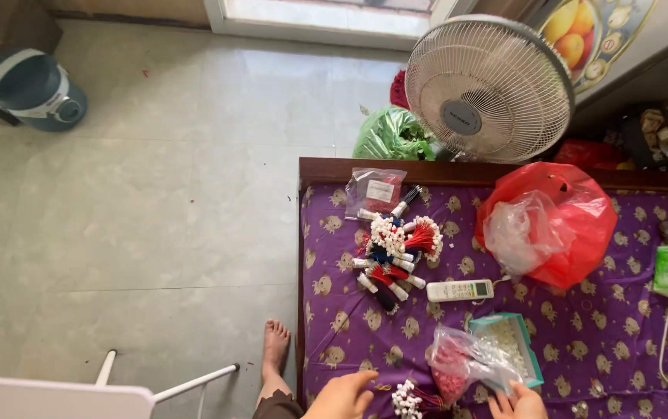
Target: The person manually attaches red connector housings to the terminal ends of small wire bundles.
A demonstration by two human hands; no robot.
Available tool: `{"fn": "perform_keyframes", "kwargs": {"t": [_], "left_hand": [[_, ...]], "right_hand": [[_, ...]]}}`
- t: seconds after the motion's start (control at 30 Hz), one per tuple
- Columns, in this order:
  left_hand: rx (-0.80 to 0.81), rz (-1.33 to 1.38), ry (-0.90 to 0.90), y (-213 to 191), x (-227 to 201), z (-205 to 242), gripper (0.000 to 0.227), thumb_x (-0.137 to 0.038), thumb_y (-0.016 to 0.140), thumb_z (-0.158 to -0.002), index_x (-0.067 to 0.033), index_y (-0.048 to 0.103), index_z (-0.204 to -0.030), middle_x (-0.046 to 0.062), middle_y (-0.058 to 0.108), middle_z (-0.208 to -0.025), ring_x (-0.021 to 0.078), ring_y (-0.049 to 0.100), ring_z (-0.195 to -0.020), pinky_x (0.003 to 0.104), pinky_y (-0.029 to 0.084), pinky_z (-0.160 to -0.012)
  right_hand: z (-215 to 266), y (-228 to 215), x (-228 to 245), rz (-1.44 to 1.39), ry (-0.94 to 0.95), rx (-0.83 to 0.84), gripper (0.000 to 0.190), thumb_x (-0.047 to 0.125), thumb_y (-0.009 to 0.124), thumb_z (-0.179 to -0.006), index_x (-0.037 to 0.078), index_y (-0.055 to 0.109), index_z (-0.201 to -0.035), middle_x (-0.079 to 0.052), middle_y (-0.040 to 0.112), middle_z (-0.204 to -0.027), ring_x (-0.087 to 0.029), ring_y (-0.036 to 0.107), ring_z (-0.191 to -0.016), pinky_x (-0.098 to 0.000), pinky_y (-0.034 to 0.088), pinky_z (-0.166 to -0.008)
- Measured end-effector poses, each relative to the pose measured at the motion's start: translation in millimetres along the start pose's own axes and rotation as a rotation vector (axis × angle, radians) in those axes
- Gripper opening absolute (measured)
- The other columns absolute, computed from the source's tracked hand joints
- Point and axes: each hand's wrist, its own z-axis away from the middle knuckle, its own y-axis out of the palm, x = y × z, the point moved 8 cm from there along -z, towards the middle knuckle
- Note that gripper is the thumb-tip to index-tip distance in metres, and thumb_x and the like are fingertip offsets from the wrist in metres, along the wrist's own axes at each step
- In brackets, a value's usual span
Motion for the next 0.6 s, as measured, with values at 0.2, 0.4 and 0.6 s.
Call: {"fn": "perform_keyframes", "kwargs": {"t": [0.2, 0.4, 0.6], "left_hand": [[0.09, -0.254, -0.051, -47, 29, -80, 0.039, -0.026, 0.072, -0.087, -0.0143, 0.07, -0.124, 0.012, 0.069, -0.122, 0.0298, 0.064, -0.12, 0.04, 0.046, -0.107], [-0.204, -0.29, -0.344, -183, -17, -120, 0.029, -0.03, 0.067, -0.091, -0.0168, 0.072, -0.116, 0.005, 0.072, -0.114, 0.0256, 0.07, -0.108, 0.038, 0.054, -0.096], [-0.128, -0.07, -0.308, -187, 112, -106, 0.04, -0.037, 0.077, -0.087, -0.0224, 0.075, -0.124, 0.002, 0.079, -0.109, 0.0127, 0.077, -0.105, 0.03, 0.059, -0.094]], "right_hand": [[190, 166, 133, 0.8, -1.347, -0.001, 0.034, 0.012, 0.068, -0.078, 0.005, 0.07, -0.11, -0.019, 0.066, -0.105, -0.032, 0.062, -0.102, -0.0435, 0.046, -0.09], [81, 436, 67, 0.515, -0.703, 0.674, 0.04, 0.018, 0.071, -0.09, 0.006, 0.068, -0.128, -0.008, 0.075, -0.116, -0.019, 0.07, -0.092, -0.0309, 0.056, -0.08], [-8, 598, 48, 0.397, -0.624, 0.744, 0.058, 0.025, 0.085, -0.086, 0.0, 0.054, -0.127, -0.01, 0.07, -0.115, -0.022, 0.067, -0.104, -0.0377, 0.054, -0.09]]}}
